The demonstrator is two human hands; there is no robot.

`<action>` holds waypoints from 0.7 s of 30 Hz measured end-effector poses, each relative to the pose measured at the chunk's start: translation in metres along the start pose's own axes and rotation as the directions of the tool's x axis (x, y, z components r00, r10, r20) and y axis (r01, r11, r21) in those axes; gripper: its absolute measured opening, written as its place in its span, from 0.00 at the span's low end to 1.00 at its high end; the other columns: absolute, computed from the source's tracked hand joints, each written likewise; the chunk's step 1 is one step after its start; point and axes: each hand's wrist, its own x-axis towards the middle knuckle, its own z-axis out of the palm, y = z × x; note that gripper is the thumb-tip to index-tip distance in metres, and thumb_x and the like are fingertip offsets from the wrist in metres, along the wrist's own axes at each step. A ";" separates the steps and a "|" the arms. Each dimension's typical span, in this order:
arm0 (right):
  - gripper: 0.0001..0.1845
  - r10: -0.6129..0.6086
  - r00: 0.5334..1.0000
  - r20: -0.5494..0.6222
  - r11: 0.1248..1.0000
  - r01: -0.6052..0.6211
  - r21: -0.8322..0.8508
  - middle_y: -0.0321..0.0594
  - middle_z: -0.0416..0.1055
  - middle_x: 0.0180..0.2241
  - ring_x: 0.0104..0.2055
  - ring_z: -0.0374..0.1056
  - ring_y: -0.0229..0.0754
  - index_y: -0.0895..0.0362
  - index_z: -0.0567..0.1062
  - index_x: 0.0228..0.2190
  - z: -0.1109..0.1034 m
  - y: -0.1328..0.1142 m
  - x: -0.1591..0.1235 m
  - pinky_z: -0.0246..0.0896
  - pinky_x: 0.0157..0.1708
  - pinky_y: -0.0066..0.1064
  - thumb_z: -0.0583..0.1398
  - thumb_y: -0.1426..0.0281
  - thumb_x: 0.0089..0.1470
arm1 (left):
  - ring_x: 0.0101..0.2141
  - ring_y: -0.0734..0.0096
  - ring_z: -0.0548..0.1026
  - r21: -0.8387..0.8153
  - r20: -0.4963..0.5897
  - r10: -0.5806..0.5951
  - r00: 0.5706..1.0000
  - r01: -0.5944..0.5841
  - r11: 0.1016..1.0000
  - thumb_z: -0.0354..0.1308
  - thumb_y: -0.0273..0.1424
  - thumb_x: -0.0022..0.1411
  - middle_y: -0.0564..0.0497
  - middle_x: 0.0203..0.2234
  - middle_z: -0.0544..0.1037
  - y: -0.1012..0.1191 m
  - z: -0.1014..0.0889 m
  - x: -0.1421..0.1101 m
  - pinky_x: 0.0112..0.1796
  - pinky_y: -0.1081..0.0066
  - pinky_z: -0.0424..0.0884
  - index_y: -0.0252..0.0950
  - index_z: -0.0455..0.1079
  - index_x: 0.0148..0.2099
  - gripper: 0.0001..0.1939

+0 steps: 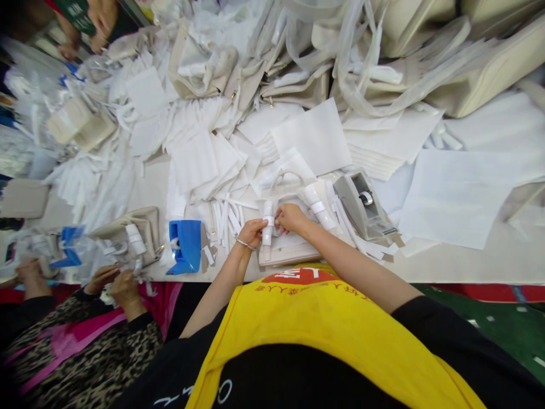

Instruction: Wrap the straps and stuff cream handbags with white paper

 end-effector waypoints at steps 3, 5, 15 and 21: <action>0.05 -0.112 0.993 -0.048 0.991 0.108 -0.083 0.30 0.66 0.13 0.11 0.59 0.31 0.59 0.65 0.25 0.002 0.005 -0.001 0.51 0.10 0.21 0.56 0.78 0.41 | 0.16 0.82 0.61 -0.074 0.020 0.016 1.000 -0.014 0.997 0.64 0.34 0.36 0.53 0.14 0.67 -0.002 -0.002 -0.001 0.19 0.76 0.53 0.27 0.67 0.24 0.15; 0.04 -0.195 0.978 -0.073 0.975 0.186 -0.117 0.30 0.66 0.15 0.11 0.59 0.31 0.58 0.65 0.24 0.002 0.010 0.000 0.51 0.12 0.22 0.58 0.73 0.41 | 0.16 0.82 0.60 -0.104 0.023 0.014 1.000 -0.012 0.995 0.64 0.33 0.37 0.53 0.14 0.66 -0.003 -0.003 -0.001 0.20 0.76 0.54 0.27 0.67 0.25 0.15; 0.06 -0.135 0.989 -0.063 0.974 0.121 -0.192 0.31 0.65 0.14 0.13 0.59 0.31 0.58 0.68 0.24 -0.007 0.027 0.013 0.51 0.14 0.22 0.59 0.69 0.41 | 0.19 0.79 0.62 -0.119 -0.013 0.017 1.000 -0.019 0.993 0.62 0.34 0.38 0.54 0.15 0.66 -0.010 -0.008 0.000 0.24 0.74 0.58 0.29 0.68 0.26 0.14; 0.07 -0.092 0.954 -0.284 0.991 0.059 -0.124 0.40 0.72 0.26 0.24 0.66 0.35 0.59 0.72 0.29 -0.006 0.021 -0.023 0.57 0.22 0.24 0.55 0.74 0.45 | 0.18 0.80 0.61 -0.071 -0.057 0.029 0.998 -0.033 0.997 0.63 0.35 0.36 0.54 0.14 0.65 -0.006 0.001 -0.003 0.22 0.75 0.56 0.29 0.67 0.24 0.15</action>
